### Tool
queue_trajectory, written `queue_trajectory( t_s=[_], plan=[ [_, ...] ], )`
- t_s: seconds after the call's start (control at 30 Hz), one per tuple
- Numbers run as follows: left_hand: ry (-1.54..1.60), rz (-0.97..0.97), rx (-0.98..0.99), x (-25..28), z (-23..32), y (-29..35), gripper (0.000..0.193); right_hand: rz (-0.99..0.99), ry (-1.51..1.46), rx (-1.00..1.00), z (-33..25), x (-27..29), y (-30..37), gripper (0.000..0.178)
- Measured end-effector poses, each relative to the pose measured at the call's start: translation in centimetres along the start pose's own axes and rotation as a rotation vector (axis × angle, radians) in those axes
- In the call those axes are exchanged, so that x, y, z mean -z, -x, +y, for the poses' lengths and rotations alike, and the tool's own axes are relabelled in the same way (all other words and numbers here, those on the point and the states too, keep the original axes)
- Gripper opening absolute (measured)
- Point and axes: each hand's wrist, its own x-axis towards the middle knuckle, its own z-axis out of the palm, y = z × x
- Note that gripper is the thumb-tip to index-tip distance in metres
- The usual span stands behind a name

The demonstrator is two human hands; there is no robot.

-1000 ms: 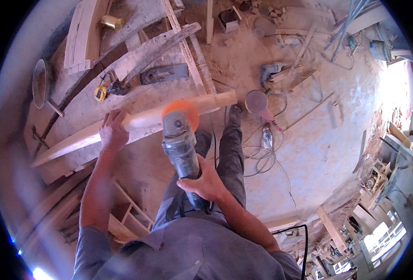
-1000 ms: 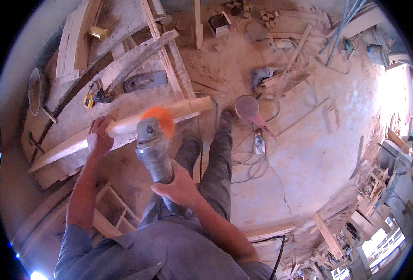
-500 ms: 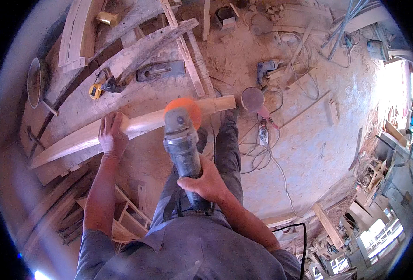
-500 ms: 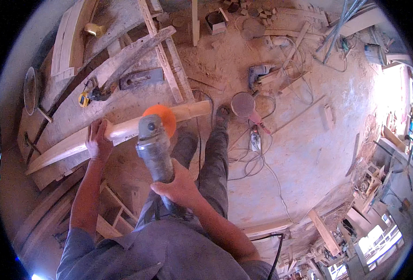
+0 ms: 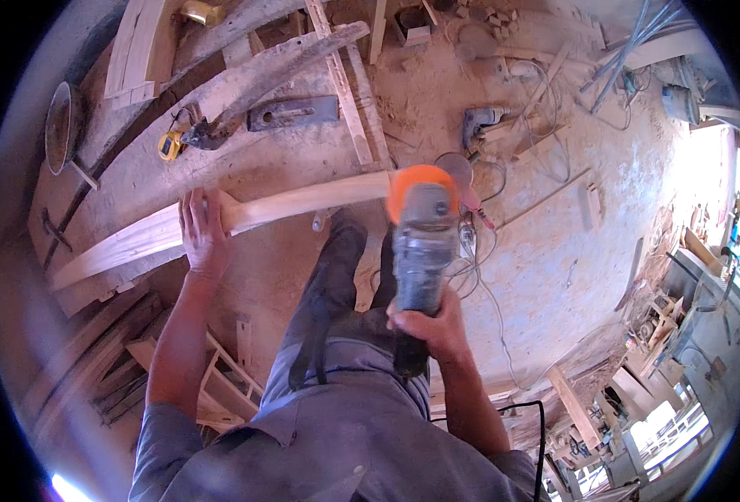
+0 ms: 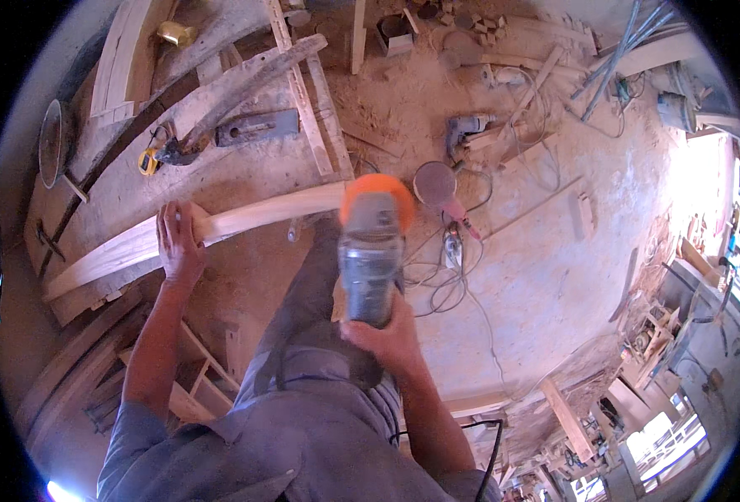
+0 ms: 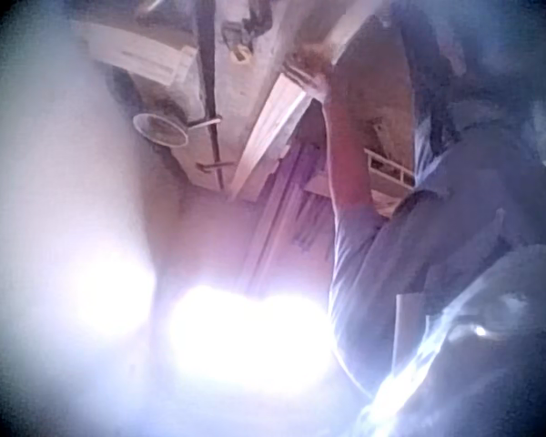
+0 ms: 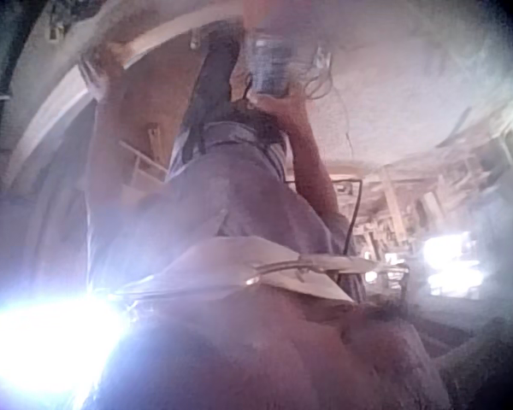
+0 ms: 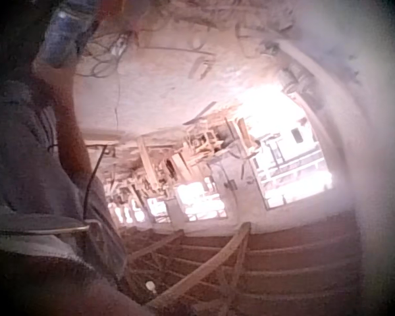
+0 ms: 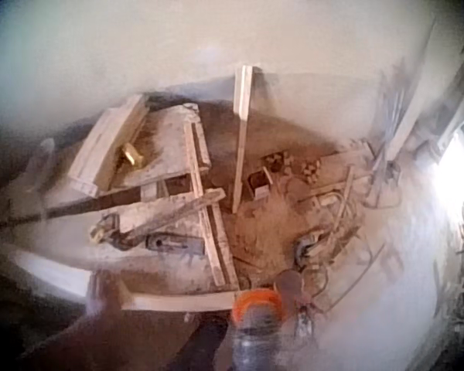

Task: The person uses an angle grinder with an orange disc to smooth and shape a long wooden piece clamped on a workbench. They then use a hand plane to refine the surface and edges, followed by further grinding and manual inspection of the finished piece.

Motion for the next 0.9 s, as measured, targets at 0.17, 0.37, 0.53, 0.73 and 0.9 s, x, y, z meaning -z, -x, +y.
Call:
queue_trajectory(
  t_s=[0.17, 0.37, 0.53, 0.73, 0.9],
  plan=[
    [-0.026, -0.052, 0.004, 0.2, 0.7, -0.1, 0.067, -0.161, 0.195, -0.030, 1.4, -4.4, -1.8, 0.064],
    [-0.061, -0.112, -0.006, 0.5, 0.6, -0.3, 0.055, -0.275, 0.206, 0.047, 2.9, -6.5, -4.0, 0.057],
    [-0.066, -0.154, 0.023, 0.5, 0.9, -0.5, 0.068, -0.258, 0.214, 0.098, 3.8, -5.2, -5.2, 0.054],
    [-0.074, -0.127, 0.043, -0.1, 0.8, -0.2, 0.070, -0.216, 0.071, -0.020, 4.1, -1.7, -5.1, 0.064],
    [-0.060, -0.109, 0.050, -0.3, 0.8, -0.3, 0.073, -0.207, 0.121, 0.041, 5.9, -2.4, -5.8, 0.063]
  ],
)
